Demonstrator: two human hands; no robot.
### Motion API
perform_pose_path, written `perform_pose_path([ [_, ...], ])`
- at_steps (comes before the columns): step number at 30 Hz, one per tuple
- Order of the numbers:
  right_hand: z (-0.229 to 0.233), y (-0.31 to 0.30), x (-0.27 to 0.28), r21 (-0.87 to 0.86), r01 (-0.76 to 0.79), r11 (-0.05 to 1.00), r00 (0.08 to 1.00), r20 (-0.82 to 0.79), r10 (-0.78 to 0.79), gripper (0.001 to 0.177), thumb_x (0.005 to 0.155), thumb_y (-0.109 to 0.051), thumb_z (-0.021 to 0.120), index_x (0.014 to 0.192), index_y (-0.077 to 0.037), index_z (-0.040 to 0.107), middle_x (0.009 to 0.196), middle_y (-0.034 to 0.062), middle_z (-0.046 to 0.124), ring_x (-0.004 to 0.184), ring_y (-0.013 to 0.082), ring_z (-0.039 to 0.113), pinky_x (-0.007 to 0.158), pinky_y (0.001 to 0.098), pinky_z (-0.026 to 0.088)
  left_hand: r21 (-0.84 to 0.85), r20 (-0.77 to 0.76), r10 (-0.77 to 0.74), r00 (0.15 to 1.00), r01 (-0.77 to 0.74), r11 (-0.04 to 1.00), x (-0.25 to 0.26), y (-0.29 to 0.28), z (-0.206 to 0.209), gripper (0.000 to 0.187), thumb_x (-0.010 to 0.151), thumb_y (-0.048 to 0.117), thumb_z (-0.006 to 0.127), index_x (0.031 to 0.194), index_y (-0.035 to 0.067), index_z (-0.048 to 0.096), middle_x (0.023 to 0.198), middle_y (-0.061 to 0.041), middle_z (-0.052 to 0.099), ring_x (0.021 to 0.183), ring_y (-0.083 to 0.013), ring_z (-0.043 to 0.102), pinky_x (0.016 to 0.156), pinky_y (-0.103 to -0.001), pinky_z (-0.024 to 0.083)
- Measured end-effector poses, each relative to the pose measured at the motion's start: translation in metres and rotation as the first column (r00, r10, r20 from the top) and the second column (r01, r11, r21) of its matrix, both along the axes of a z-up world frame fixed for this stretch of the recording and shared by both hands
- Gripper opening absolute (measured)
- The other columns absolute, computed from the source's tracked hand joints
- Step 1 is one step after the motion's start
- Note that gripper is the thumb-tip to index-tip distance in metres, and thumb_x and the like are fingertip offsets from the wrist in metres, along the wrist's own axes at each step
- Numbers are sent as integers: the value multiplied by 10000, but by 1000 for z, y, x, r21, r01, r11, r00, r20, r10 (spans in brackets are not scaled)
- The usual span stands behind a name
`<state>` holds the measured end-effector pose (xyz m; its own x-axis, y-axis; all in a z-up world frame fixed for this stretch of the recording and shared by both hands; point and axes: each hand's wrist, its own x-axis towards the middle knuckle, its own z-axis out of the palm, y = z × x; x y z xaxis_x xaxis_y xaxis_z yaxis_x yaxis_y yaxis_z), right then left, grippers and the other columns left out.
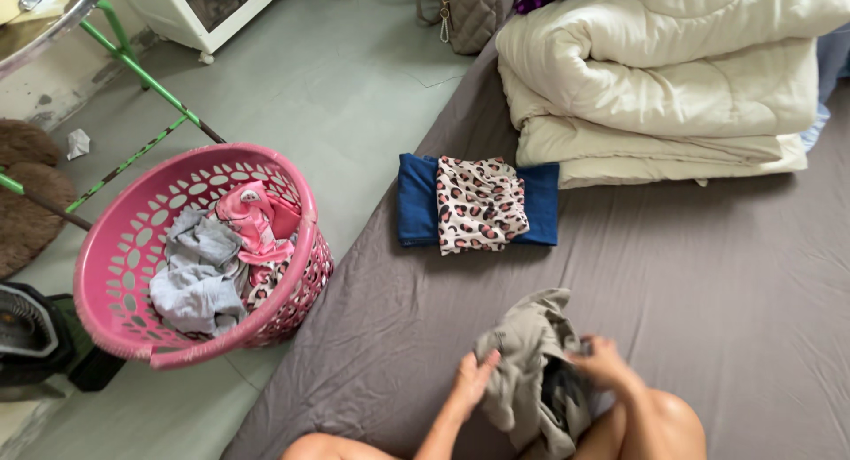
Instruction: The person sits on a bed and folds several items of clothing one by one. They fold a pair of blue jeans, a patterned short, a pair of khaki shorts, a patterned top, and a grey short, stacking each folded item on the bed.
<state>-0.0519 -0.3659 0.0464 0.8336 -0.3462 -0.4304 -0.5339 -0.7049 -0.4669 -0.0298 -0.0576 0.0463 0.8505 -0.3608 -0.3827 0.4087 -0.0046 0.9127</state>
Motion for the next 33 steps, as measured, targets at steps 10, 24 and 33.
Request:
perform_pose_path([
  [10, 166, -53, 0, 863, 56, 502, 889, 186, -419, 101, 906, -85, 658, 1005, -71, 669, 714, -52, 527, 537, 21, 392, 410, 185, 248, -202, -27, 57, 998, -61, 978, 39, 211, 216, 556, 818, 173, 739, 1333, 55, 569, 1160, -95, 697, 1007, -178, 687, 886, -339, 558],
  [24, 71, -26, 34, 681, 468, 564, 794, -43, -607, 854, 911, -267, 746, 1575, -48, 255, 1213, 134, 647, 878, 274, 613, 651, 500, 575, 125, 505, 583, 637, -722, 680, 48, 247, 49, 354, 865, 195, 787, 1090, 98, 530, 971, -21, 607, 875, -176, 587, 806, -345, 497],
  [33, 7, 9, 35, 624, 453, 637, 814, 3, -581, 529, 880, -438, 727, 1306, -152, 598, 1193, 74, 677, 851, 189, 637, 650, 400, 564, 8, -367, 164, 916, -173, 985, -112, 108, -14, 487, 892, 472, 721, 863, 0, 603, 722, -128, 667, 576, -251, 593, 559, -438, 485],
])
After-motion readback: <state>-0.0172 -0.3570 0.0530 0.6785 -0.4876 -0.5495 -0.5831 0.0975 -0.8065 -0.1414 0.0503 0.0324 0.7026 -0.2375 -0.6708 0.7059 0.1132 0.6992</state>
